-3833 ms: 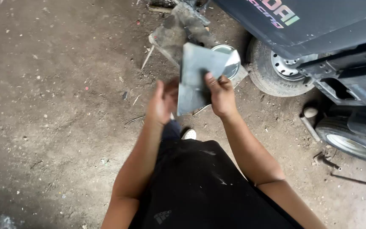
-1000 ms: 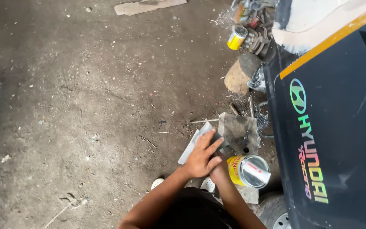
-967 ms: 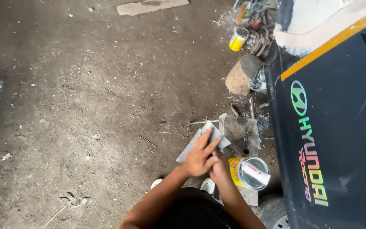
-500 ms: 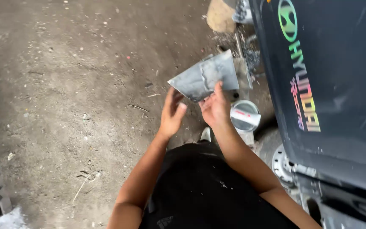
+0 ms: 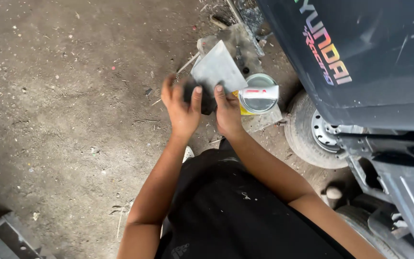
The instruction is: The person mixes a pink paste with a hardener on a metal palette using a putty knife. They then apply the mixed filler to a damaged area on the side of a car, smoothing it over the surface.
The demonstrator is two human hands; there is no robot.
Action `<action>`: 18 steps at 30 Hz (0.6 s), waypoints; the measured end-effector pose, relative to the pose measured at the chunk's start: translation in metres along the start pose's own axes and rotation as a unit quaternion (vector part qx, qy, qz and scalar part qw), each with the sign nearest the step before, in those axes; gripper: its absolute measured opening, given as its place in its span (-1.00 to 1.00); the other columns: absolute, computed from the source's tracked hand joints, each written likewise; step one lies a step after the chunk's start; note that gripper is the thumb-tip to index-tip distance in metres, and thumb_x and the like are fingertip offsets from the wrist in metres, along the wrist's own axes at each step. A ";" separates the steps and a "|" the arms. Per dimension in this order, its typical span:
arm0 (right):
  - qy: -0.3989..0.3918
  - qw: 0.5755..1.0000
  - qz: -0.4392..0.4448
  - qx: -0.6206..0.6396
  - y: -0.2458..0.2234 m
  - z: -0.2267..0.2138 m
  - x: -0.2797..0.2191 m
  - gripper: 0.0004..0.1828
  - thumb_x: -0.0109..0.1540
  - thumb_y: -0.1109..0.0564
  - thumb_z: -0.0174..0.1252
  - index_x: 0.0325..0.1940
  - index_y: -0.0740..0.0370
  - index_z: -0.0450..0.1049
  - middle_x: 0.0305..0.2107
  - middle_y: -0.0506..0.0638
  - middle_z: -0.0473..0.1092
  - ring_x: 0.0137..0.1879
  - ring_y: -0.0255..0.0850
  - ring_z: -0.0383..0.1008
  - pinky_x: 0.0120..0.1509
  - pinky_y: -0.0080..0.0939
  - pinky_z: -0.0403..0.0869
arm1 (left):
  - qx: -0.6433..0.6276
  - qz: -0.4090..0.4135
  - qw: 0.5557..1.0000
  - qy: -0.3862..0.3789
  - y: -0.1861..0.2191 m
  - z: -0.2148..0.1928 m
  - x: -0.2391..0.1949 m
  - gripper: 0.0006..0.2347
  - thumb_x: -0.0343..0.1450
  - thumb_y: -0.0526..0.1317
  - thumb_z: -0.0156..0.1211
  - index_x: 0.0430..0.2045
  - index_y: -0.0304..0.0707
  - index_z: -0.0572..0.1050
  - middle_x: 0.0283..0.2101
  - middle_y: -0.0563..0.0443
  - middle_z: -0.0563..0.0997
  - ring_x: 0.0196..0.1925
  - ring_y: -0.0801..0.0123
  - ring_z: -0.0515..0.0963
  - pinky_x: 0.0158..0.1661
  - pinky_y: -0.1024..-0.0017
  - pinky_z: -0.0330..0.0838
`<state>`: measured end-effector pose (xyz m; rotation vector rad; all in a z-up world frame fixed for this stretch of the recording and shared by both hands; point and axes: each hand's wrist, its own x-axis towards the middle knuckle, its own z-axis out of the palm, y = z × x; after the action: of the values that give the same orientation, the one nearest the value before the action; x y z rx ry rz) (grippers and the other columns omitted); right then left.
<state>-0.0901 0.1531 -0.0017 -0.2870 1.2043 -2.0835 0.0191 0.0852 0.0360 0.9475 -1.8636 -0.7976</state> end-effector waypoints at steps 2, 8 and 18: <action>0.033 0.998 0.012 0.050 0.019 -0.027 0.008 -0.69 0.39 -0.03 0.23 0.03 0.24 0.47 -0.22 -0.10 0.47 -0.15 -0.35 0.44 -0.09 -0.25 0.46 | -0.021 0.009 0.999 0.029 0.004 -0.001 -0.012 -0.57 0.51 -0.15 0.31 0.23 -0.30 0.36 0.43 -0.38 0.19 0.49 -0.15 0.22 0.43 0.03 0.17; 0.037 0.966 0.152 0.204 -0.039 0.020 -0.005 -0.50 0.22 -0.20 0.12 0.13 0.11 0.41 -0.07 -0.10 0.51 0.05 -0.21 0.53 0.16 -0.15 0.54 | -0.351 -0.233 0.905 -0.062 -0.041 0.044 -0.061 -0.34 0.51 -0.14 0.20 0.42 -0.23 -0.09 0.44 -0.17 0.09 0.46 0.12 0.14 0.33 0.14 0.17; 0.052 0.983 0.084 -0.157 -0.071 -0.112 0.012 -0.59 0.32 0.01 0.07 0.20 0.18 0.23 -0.03 0.01 0.45 -0.10 -0.24 0.60 -0.06 -0.21 0.67 | -0.390 -0.293 0.873 -0.026 -0.103 0.076 -0.021 -0.80 0.50 -0.37 0.15 0.01 -0.36 0.44 -0.11 0.01 0.59 -0.11 0.48 0.52 -0.06 0.55 0.45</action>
<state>-0.1885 0.2434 -0.0055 -0.2135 1.5674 -1.7784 -0.0124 0.0622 -0.0871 0.9372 -1.0775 -1.7820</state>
